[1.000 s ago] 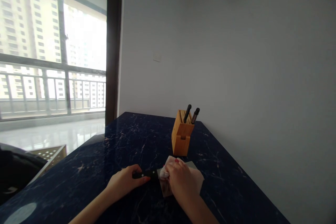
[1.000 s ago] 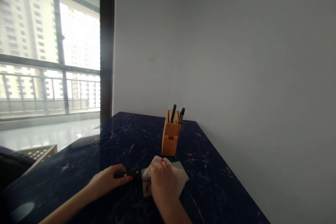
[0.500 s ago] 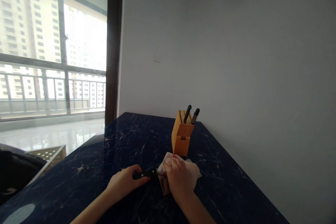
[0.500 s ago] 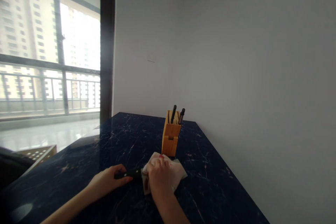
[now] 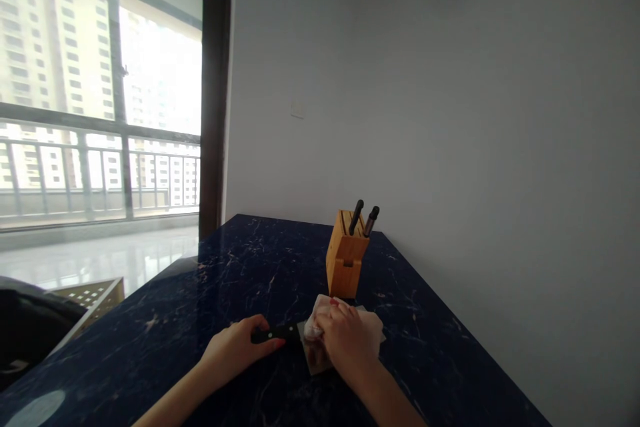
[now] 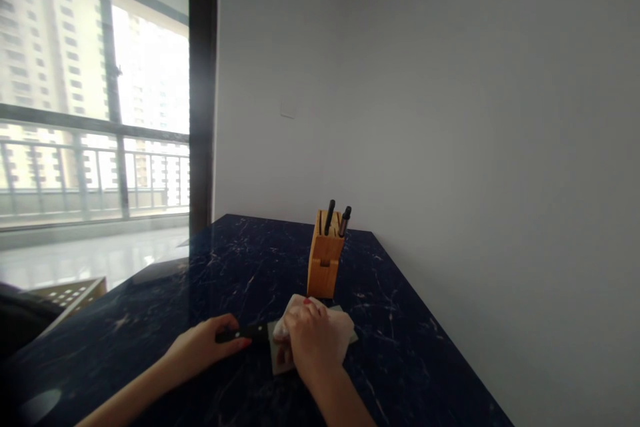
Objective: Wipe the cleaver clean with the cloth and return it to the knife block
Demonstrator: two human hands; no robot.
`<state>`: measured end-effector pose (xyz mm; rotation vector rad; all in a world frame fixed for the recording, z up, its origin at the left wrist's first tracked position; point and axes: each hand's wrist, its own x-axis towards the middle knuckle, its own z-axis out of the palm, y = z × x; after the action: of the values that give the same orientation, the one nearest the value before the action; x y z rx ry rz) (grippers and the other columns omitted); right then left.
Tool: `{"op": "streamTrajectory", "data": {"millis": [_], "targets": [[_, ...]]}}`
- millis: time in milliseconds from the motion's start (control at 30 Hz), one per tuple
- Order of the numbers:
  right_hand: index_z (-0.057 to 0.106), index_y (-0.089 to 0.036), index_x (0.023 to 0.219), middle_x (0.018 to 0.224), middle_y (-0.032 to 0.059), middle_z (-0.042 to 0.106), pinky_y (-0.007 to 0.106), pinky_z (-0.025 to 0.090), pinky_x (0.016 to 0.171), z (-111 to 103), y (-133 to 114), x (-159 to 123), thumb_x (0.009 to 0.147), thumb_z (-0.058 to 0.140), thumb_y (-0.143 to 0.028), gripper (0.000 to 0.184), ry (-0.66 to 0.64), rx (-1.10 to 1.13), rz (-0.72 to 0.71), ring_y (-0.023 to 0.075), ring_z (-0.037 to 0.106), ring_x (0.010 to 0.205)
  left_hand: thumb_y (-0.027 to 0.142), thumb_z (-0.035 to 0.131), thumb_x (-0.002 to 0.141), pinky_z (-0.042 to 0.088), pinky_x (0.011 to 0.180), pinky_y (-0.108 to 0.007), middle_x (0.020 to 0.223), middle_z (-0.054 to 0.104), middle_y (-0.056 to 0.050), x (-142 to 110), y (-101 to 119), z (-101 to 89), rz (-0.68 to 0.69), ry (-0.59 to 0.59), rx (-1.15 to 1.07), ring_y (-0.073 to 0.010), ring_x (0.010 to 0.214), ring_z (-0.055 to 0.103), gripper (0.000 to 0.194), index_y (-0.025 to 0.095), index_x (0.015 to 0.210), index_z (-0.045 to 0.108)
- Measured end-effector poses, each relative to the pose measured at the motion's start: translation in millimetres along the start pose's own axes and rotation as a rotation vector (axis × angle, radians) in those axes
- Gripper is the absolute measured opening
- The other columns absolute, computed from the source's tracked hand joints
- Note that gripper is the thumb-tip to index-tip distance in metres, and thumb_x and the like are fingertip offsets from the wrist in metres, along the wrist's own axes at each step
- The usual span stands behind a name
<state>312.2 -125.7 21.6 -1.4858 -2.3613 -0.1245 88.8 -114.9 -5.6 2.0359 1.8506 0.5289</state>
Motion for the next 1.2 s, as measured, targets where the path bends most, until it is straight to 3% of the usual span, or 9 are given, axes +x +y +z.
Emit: {"op": "streamTrajectory", "data": {"millis": [133, 267, 433, 567, 767, 933, 1200], "targets": [[0.060, -0.024, 0.086, 0.090, -0.0002, 0.061, 0.031, 0.026, 0.086, -5.5, -8.1, -7.4, 0.081, 0.042, -0.018, 0.020, -0.031, 0.037, -0.056, 0.0177, 0.049, 0.095, 0.070, 0.051, 0.060, 0.036, 0.060, -0.024, 0.075, 0.067, 0.001, 0.1, -1.0, 1.4, 0.005, 0.016, 0.004, -0.0198, 0.071, 0.062, 0.050, 0.028, 0.084, 0.062], [0.058, -0.025, 0.081, 0.087, -0.0030, 0.060, 0.028, 0.026, 0.080, -12.3, -4.5, -15.5, 0.071, 0.050, -0.016, 0.017, -0.086, 0.124, -0.058, 0.0156, 0.049, 0.092, 0.071, 0.048, 0.062, 0.035, 0.057, -0.024, 0.072, 0.066, 0.001, -0.3, -1.8, 1.4, 0.033, 0.001, 0.013, -0.0198, 0.069, 0.061, 0.050, 0.028, 0.083, 0.061], [0.056, -0.023, 0.074, 0.082, -0.0032, 0.059, 0.027, 0.025, 0.073, -20.6, 14.9, -18.8, 0.061, 0.047, -0.006, 0.023, -0.121, 0.047, 0.072, 0.0147, 0.050, 0.085, 0.070, 0.048, 0.064, 0.034, 0.056, -0.024, 0.071, 0.066, 0.001, -1.1, -1.3, -0.4, 0.033, -0.011, 0.040, -0.0212, 0.070, 0.062, 0.047, 0.029, 0.084, 0.061], [0.056, -0.022, 0.075, 0.084, -0.0014, 0.059, 0.028, 0.026, 0.073, -18.4, 26.8, -15.9, 0.063, 0.045, -0.006, 0.023, -0.106, -0.003, 0.129, 0.0156, 0.050, 0.084, 0.071, 0.047, 0.063, 0.035, 0.057, -0.025, 0.073, 0.067, 0.000, -1.9, 0.1, -2.3, 0.032, -0.007, 0.040, -0.0227, 0.074, 0.062, 0.050, 0.029, 0.086, 0.061], [0.055, -0.022, 0.083, 0.087, 0.0017, 0.057, 0.030, 0.026, 0.084, -2.8, 6.1, -14.7, 0.072, 0.041, -0.010, 0.021, -0.014, 0.020, 0.029, 0.0184, 0.047, 0.090, 0.071, 0.048, 0.063, 0.034, 0.056, -0.025, 0.073, 0.068, 0.000, -2.7, 0.7, -2.6, 0.026, 0.007, 0.030, -0.0228, 0.073, 0.062, 0.049, 0.029, 0.084, 0.061], [0.052, -0.022, 0.081, 0.086, 0.0005, 0.056, 0.029, 0.028, 0.079, -4.9, -12.5, -21.4, 0.064, 0.046, -0.013, 0.020, -0.068, 0.101, -0.042, 0.0185, 0.046, 0.087, 0.070, 0.049, 0.063, 0.035, 0.057, -0.025, 0.076, 0.068, 0.001, -2.6, -1.7, -0.4, 0.042, 0.008, 0.034, -0.0221, 0.074, 0.063, 0.047, 0.029, 0.083, 0.061], [0.053, -0.021, 0.090, 0.092, 0.0030, 0.058, 0.030, 0.028, 0.085, -5.8, 4.9, -24.5, 0.059, 0.046, -0.009, 0.034, -0.073, -0.021, 0.035, 0.0197, 0.049, 0.091, 0.068, 0.046, 0.067, 0.038, 0.061, -0.027, 0.078, 0.069, -0.002, -3.7, -1.7, 2.0, 0.069, 0.017, 0.098, -0.0237, 0.077, 0.064, 0.047, 0.027, 0.082, 0.062]]}}
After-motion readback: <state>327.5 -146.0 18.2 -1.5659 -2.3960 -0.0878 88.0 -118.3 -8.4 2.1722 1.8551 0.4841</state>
